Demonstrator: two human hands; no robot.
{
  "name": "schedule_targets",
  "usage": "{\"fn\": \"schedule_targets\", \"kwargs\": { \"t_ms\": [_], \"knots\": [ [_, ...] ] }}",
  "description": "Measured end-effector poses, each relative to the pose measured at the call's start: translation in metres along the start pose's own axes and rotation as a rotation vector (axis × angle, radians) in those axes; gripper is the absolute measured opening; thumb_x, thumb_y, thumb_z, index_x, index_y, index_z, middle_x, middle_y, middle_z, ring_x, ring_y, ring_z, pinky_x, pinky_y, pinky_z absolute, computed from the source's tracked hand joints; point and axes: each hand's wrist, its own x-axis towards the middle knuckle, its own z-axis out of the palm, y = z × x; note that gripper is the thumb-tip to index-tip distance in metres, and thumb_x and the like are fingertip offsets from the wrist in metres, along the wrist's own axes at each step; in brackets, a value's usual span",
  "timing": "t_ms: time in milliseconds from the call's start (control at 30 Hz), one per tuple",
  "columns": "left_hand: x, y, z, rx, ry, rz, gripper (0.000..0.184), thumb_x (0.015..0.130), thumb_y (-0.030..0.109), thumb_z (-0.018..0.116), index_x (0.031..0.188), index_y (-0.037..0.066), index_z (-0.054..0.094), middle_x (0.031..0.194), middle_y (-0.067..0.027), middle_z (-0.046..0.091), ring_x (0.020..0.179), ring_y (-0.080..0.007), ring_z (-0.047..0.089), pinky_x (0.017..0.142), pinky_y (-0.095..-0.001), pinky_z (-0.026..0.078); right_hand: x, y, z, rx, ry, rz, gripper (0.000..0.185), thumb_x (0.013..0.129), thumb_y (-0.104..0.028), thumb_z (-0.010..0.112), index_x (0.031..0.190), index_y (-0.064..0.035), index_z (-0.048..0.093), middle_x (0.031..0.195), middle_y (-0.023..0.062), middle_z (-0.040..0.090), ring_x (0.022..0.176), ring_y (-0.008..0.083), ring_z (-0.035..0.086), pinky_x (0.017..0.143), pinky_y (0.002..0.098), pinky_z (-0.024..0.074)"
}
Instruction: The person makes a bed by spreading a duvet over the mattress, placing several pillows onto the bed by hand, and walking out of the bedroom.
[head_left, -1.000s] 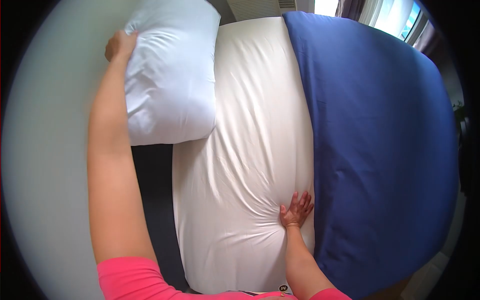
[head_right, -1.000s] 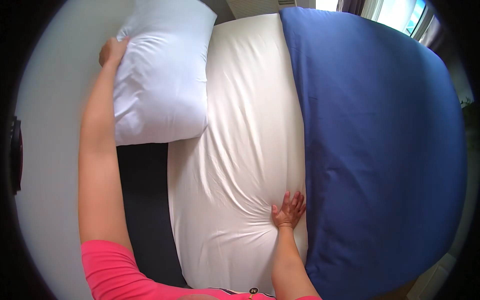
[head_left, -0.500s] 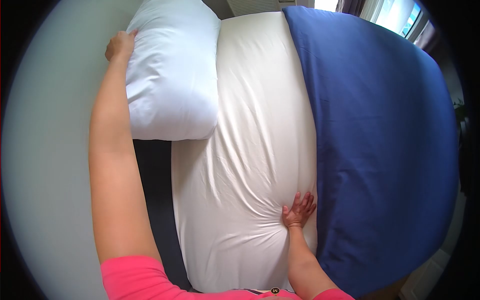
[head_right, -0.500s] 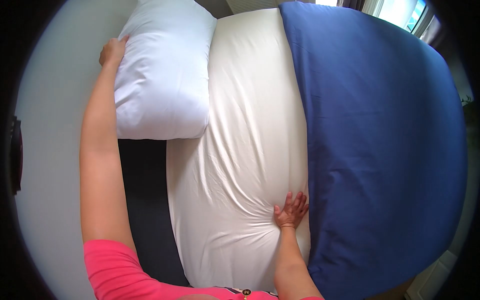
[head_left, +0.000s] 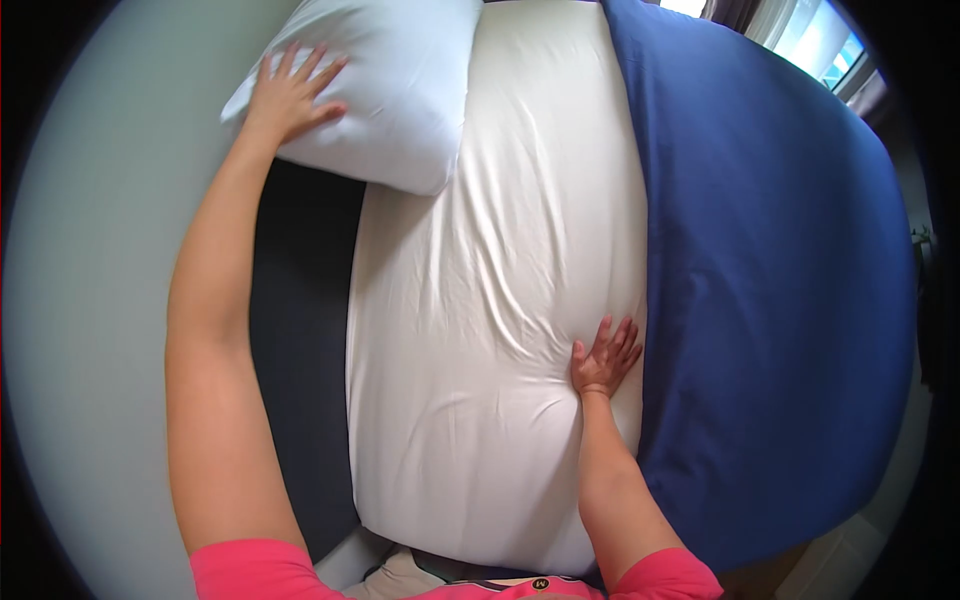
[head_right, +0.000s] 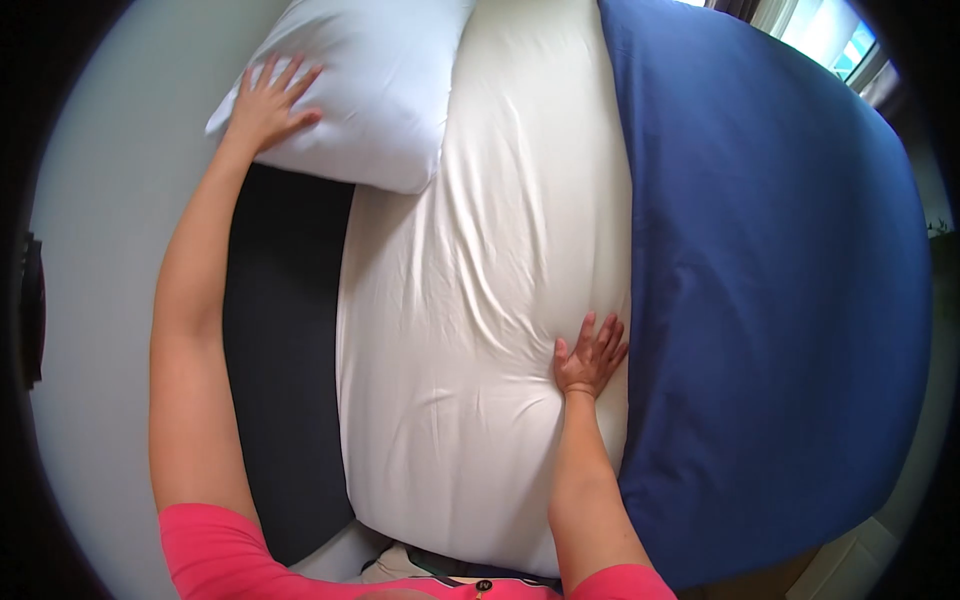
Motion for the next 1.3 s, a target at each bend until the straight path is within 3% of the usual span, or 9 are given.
{"fn": "schedule_targets", "kwargs": {
  "t_ms": [167,267,367,533,667,900,1067,1233,1300],
  "knots": [
    [-0.048,0.005,-0.032,-0.049,0.327,-0.165,0.043,0.078,0.030,0.048,0.114,0.008,0.056,0.126,-0.0155,0.048,0.126,-0.0299,0.034,0.106,-0.0456,0.018,-0.002,-0.005,-0.012,-0.054,-0.062,0.013,0.072,0.081,-0.050,0.045,0.140,-0.0215,0.017,0.147,0.0099,0.006,0.135,0.0288,0.005,0.108,0.0496,0.0059],
    [-0.126,0.013,-0.079,0.229,0.142,-0.410,0.052,0.087,0.036,0.047,0.135,0.020,0.034,0.139,-0.0086,0.034,0.129,-0.0291,0.028,0.103,-0.0513,0.021,-0.006,-0.004,-0.014,-0.008,0.014,-0.024,0.070,0.082,-0.047,0.047,0.140,-0.0187,0.020,0.146,0.0111,0.009,0.135,0.0285,0.007,0.107,0.0496,0.0066],
    [-0.243,0.062,-0.121,-0.287,0.268,-0.530,0.049,0.084,0.026,0.051,0.131,0.014,0.040,0.134,-0.0156,0.037,0.127,-0.0326,0.030,0.103,-0.0548,0.017,-0.016,0.003,-0.022,0.057,0.013,-0.091,0.069,0.083,-0.050,0.042,0.140,-0.0164,0.022,0.147,0.0134,0.009,0.135,0.0305,0.004,0.107,0.0497,0.0018],
    [-0.518,0.235,-0.240,-1.115,-0.163,-0.705,0.047,0.081,0.015,0.054,0.126,0.007,0.044,0.129,-0.0183,0.042,0.121,-0.0317,0.038,0.102,-0.0477,0.024,-0.086,0.048,-0.075,0.064,-0.302,-0.626,0.065,0.083,-0.052,0.041,0.137,-0.0171,0.030,0.146,0.0163,0.013,0.134,0.0383,0.006,0.106,0.0536,0.0025],
    [-0.717,0.425,-0.443,-1.651,-0.690,-1.462,0.038,0.081,0.015,0.057,0.117,0.002,0.052,0.110,-0.0179,0.057,0.101,-0.0316,0.056,0.088,-0.0370,0.043,-0.224,0.125,-0.128,0.071,-0.548,-1.102,0.072,0.076,-0.049,0.055,0.138,-0.0229,0.029,0.146,0.0159,0.012,0.133,0.0419,0.005,0.104,0.0585,0.0044],
    [-0.808,0.588,-0.726,-1.647,-1.117,-1.370,0.038,0.080,0.023,0.054,0.110,0.001,0.054,0.105,-0.0204,0.058,0.095,-0.0360,0.056,0.081,-0.0428,0.044,-0.383,0.221,-0.215,-0.505,-1.486,-1.826,0.054,0.080,-0.045,0.053,0.127,-0.0179,0.047,0.136,0.0188,0.036,0.130,0.0342,0.025,0.104,0.0560,0.0143],
    [-0.773,0.609,-0.833,-1.235,-0.784,-2.026,0.038,0.084,0.026,0.049,0.113,0.003,0.051,0.105,-0.0198,0.058,0.097,-0.0363,0.055,0.084,-0.0436,0.043,-0.450,0.250,-0.235,-0.168,-1.602,-1.935,0.049,0.083,-0.037,0.053,0.115,0.0016,0.054,0.110,0.0196,0.058,0.105,0.0300,0.056,0.088,0.0314,0.0429],
    [-0.762,0.665,-0.955,-0.638,-0.523,-2.765,0.031,0.082,0.024,0.051,0.106,0.007,0.057,0.102,-0.0146,0.061,0.091,-0.0300,0.059,0.078,-0.0401,0.046,-0.509,0.245,-0.253,-0.349,-1.653,-2.148,0.044,0.085,-0.032,0.053,0.113,0.0023,0.054,0.105,0.0193,0.061,0.100,0.0274,0.058,0.085,0.0324,0.0438],
    [-0.780,0.737,-1.029,0.126,0.221,-3.027,0.024,0.082,0.024,0.055,0.099,0.006,0.057,0.085,-0.0060,0.061,0.072,-0.0218,0.058,0.064,-0.0345,0.047,-0.537,0.265,-0.261,-0.345,-1.638,-2.182,0.042,0.086,-0.030,0.051,0.112,0.0029,0.055,0.102,0.0178,0.062,0.096,0.0254,0.059,0.083,0.0319,0.0443]
  ]
}}
